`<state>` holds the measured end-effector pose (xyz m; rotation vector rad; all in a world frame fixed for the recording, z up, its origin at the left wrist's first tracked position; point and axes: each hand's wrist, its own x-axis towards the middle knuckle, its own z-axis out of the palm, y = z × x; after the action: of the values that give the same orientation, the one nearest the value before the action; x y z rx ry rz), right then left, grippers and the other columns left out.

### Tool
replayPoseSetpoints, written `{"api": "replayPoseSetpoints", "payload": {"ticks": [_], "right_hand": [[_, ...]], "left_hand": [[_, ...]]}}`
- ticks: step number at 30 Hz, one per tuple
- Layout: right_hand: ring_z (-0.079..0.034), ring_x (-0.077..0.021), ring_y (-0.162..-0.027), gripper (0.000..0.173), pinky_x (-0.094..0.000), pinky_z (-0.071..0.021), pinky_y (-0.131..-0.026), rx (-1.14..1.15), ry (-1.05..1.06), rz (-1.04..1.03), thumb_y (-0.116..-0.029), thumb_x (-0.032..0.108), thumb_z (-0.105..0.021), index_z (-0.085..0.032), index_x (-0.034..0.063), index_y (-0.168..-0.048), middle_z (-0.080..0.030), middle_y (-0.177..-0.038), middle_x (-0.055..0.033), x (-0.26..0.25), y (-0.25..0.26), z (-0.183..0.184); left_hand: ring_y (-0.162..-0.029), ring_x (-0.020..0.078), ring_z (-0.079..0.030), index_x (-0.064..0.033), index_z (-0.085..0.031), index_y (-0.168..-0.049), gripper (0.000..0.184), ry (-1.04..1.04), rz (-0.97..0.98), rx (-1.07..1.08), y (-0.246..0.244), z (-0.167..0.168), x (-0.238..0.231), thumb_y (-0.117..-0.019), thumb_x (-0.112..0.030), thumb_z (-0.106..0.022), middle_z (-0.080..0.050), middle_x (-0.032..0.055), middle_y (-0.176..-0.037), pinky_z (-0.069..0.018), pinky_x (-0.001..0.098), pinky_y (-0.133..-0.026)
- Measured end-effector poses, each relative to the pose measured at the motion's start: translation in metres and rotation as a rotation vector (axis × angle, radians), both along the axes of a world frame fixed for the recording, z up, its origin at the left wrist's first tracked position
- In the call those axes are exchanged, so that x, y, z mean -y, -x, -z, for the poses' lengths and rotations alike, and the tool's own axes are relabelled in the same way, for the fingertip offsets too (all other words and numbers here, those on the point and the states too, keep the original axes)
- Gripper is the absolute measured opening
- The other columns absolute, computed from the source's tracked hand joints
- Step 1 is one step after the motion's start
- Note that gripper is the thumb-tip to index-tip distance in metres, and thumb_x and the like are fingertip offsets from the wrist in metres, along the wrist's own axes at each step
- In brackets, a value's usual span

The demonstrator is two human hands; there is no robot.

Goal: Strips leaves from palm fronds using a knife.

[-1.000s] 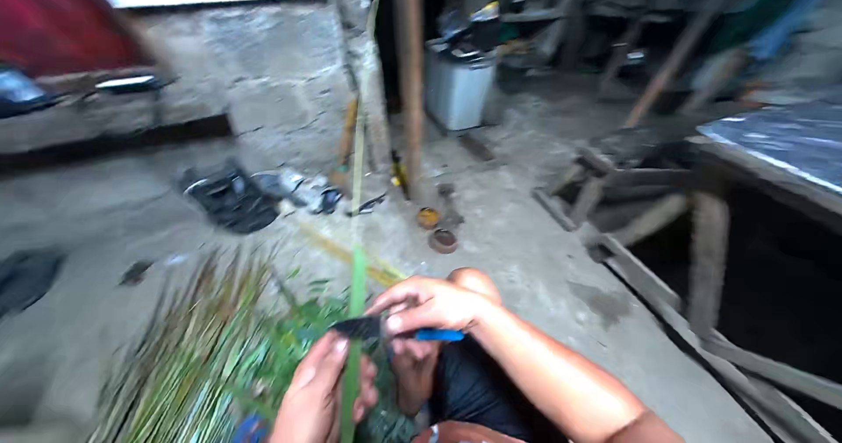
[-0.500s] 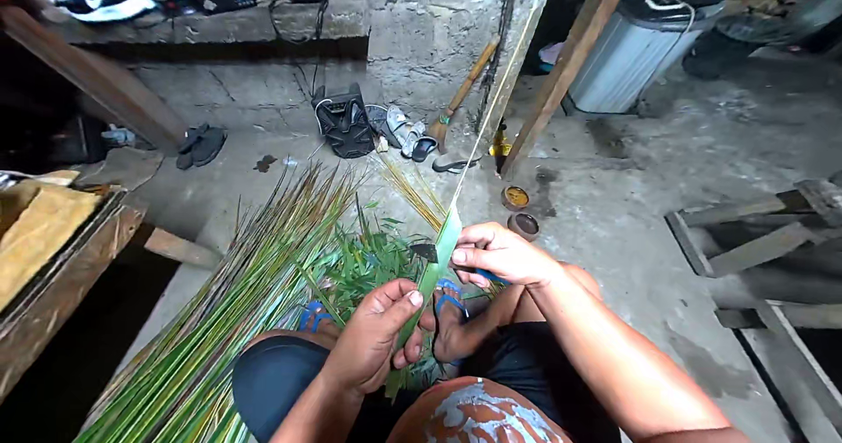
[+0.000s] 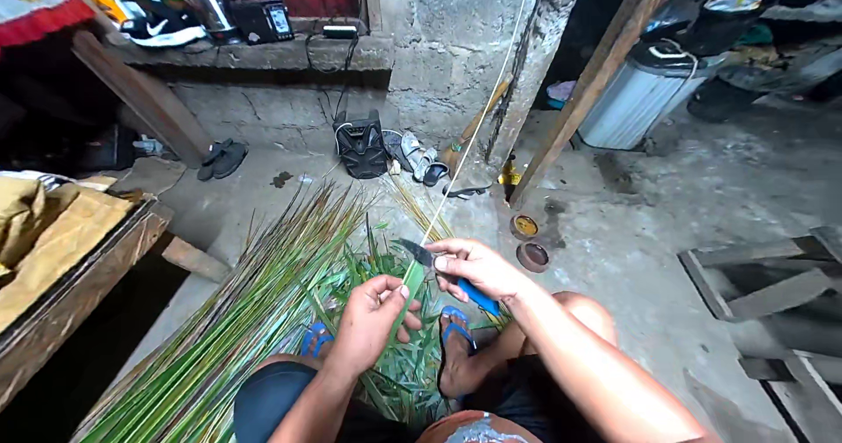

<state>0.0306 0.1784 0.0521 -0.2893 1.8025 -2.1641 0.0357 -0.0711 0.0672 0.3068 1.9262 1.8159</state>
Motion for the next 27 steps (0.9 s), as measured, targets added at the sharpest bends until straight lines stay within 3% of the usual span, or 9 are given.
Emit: {"api": "replayPoseSetpoints", "payload": {"ticks": [3, 6, 8, 11, 15, 17, 20, 23, 27], "right_hand": [[-0.058, -0.0097, -0.054, 0.040, -0.0237, -0.0521, -0.050, -0.042, -0.002, 0.334, -0.1064, 0.019, -0.049, -0.050, 0.0035, -0.143, -0.067, -0.079, -0.0056, -0.015, 0.013, -0.014], [-0.059, -0.0117, -0.054, 0.027, -0.0251, -0.0533, -0.050, -0.137, 0.174, 0.568, -0.1093, 0.018, -0.042, -0.054, 0.0058, -0.131, -0.066, -0.080, -0.0082, -0.041, 0.021, -0.041], [-0.064, -0.0111, -0.064, 0.022, -0.0233, -0.0553, -0.053, -0.281, 0.442, 0.496, -0.1106, 0.023, -0.038, -0.056, 0.0122, -0.116, -0.067, -0.091, -0.0070, -0.052, 0.009, -0.066], [-0.070, -0.0189, -0.096, 0.028, -0.0301, -0.0614, -0.073, -0.591, 0.698, 0.274, -0.1114, 0.026, -0.037, -0.062, 0.0132, -0.110, -0.068, -0.115, -0.0093, -0.046, -0.018, -0.116], [-0.069, -0.0266, -0.104, 0.031, -0.0324, -0.0628, -0.071, -0.860, 0.776, 0.159, -0.1115, 0.021, -0.035, -0.063, 0.0069, -0.111, -0.064, -0.122, -0.0153, -0.035, -0.048, -0.161], [-0.072, -0.0186, -0.085, 0.032, -0.0263, -0.0610, -0.058, -0.809, 0.703, 0.199, -0.1128, 0.026, -0.032, -0.060, 0.0107, -0.114, -0.066, -0.114, -0.0118, -0.031, -0.052, -0.160], [-0.061, -0.0131, -0.051, 0.021, -0.0252, -0.0535, -0.044, -0.533, 0.351, 0.298, -0.1119, 0.027, -0.036, -0.053, 0.0156, -0.115, -0.066, -0.083, -0.0085, -0.025, -0.045, -0.132], [-0.065, -0.0148, -0.056, 0.027, -0.0271, -0.0575, -0.051, -0.320, 0.124, 0.156, -0.1058, 0.015, -0.054, -0.058, 0.0109, -0.132, -0.069, -0.081, -0.0116, -0.027, -0.032, -0.085], [-0.063, -0.0116, -0.055, 0.041, -0.0248, -0.0556, -0.050, -0.158, 0.052, 0.072, -0.1050, 0.012, -0.054, -0.050, 0.0070, -0.146, -0.069, -0.080, -0.0079, -0.030, -0.021, -0.038]], "left_hand": [[-0.063, 0.0210, -0.074, -0.0002, -0.064, -0.109, 0.016, 0.072, 0.014, -0.086, 0.015, 0.001, 0.000, -0.1059, -0.010, -0.051, -0.077, 0.0120, -0.089, -0.0619, 0.0313, -0.052], [-0.079, 0.0160, -0.073, -0.0045, -0.067, -0.109, 0.018, 0.154, 0.003, -0.313, 0.038, 0.000, 0.003, -0.1041, -0.013, -0.052, -0.075, 0.0040, -0.100, -0.0635, 0.0332, -0.070], [-0.099, 0.0196, -0.072, -0.0043, -0.069, -0.112, 0.023, -0.016, 0.066, -0.282, 0.048, -0.023, 0.002, -0.1036, -0.015, -0.050, -0.071, 0.0077, -0.122, -0.0629, 0.0369, -0.084], [-0.122, 0.0292, -0.066, -0.0027, -0.061, -0.119, 0.027, -0.518, 0.215, -0.024, 0.043, -0.082, -0.008, -0.1081, -0.016, -0.041, -0.061, 0.0175, -0.142, -0.0590, 0.0444, -0.097], [-0.129, 0.0316, -0.062, -0.0053, -0.061, -0.119, 0.028, -0.756, 0.335, -0.023, 0.023, -0.136, -0.025, -0.1106, -0.017, -0.037, -0.050, 0.0172, -0.153, -0.0601, 0.0480, -0.094], [-0.116, 0.0291, -0.070, -0.0063, -0.060, -0.120, 0.026, -0.703, 0.334, -0.091, 0.019, -0.138, -0.031, -0.1107, -0.016, -0.037, -0.055, 0.0177, -0.148, -0.0647, 0.0424, -0.082], [-0.074, 0.0178, -0.073, -0.0057, -0.063, -0.116, 0.022, -0.511, 0.246, -0.075, 0.025, -0.111, -0.039, -0.1102, -0.014, -0.043, -0.072, 0.0170, -0.111, -0.0627, 0.0281, -0.062], [-0.070, 0.0197, -0.072, 0.0015, -0.061, -0.113, 0.019, -0.338, 0.174, 0.016, 0.033, -0.077, -0.045, -0.1086, -0.010, -0.047, -0.073, 0.0172, -0.098, -0.0622, 0.0298, -0.062], [-0.068, 0.0182, -0.073, 0.0027, -0.061, -0.114, 0.019, -0.245, 0.177, 0.125, 0.029, -0.044, -0.044, -0.1080, -0.010, -0.049, -0.074, 0.0145, -0.090, -0.0615, 0.0277, -0.059]]}}
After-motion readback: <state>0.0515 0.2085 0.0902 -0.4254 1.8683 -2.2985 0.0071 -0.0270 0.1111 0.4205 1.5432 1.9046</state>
